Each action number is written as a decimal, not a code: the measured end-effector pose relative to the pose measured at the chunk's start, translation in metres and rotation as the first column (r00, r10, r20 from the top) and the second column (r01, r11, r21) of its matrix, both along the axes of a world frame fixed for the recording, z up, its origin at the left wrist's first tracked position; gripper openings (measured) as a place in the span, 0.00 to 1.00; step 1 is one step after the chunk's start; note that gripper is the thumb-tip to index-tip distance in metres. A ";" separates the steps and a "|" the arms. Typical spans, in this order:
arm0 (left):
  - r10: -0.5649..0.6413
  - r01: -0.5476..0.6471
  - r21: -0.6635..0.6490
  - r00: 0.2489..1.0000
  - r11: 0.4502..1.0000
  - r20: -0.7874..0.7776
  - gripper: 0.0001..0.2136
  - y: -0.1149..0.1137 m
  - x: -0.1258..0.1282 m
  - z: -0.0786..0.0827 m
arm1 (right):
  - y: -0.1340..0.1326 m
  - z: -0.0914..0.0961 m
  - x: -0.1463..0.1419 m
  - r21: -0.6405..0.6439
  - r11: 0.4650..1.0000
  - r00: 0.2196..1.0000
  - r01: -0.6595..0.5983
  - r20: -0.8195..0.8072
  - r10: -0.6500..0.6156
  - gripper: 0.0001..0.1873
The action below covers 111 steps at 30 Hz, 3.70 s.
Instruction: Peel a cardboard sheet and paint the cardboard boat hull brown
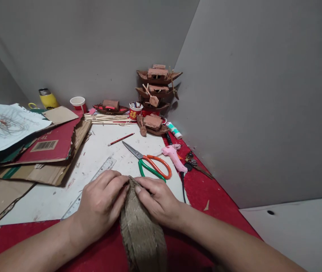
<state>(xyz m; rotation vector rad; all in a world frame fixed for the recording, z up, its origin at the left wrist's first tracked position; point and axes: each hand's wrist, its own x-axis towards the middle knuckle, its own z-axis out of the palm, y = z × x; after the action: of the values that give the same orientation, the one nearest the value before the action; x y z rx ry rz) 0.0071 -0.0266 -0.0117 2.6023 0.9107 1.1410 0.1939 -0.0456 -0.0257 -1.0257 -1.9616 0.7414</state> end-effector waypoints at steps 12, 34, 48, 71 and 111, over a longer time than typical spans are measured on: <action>0.109 -0.045 -0.639 0.992 0.768 0.060 0.07 -0.004 0.009 0.011 | 0.001 0.002 -0.002 -0.006 1.000 1.000 0.016 -0.002 -0.016 0.09; 0.096 0.166 -0.888 0.969 0.429 0.228 0.05 -0.003 0.016 0.003 | 0.006 0.016 0.000 -0.275 0.958 0.978 0.084 -0.160 -0.132 0.06; 0.083 0.007 -0.811 0.994 0.585 0.068 0.06 -0.004 0.016 -0.004 | 0.007 0.007 -0.002 -0.321 0.936 0.957 0.143 -0.196 -0.214 0.04; 0.338 0.169 -0.922 0.895 0.347 0.291 0.10 0.018 -0.001 -0.007 | 0.015 0.045 0.067 -0.149 0.898 0.910 0.414 0.080 -0.407 0.17; 0.226 0.025 -0.824 0.956 0.567 0.185 0.08 0.022 -0.011 -0.015 | -0.017 0.038 0.034 -0.241 0.965 0.995 0.100 0.029 -0.095 0.28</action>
<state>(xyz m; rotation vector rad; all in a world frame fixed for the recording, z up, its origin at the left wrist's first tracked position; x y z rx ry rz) -0.0044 -0.0043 -0.0265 1.5901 1.1693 0.7667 0.2274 -0.0621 0.0122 -1.2681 -1.8514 0.9360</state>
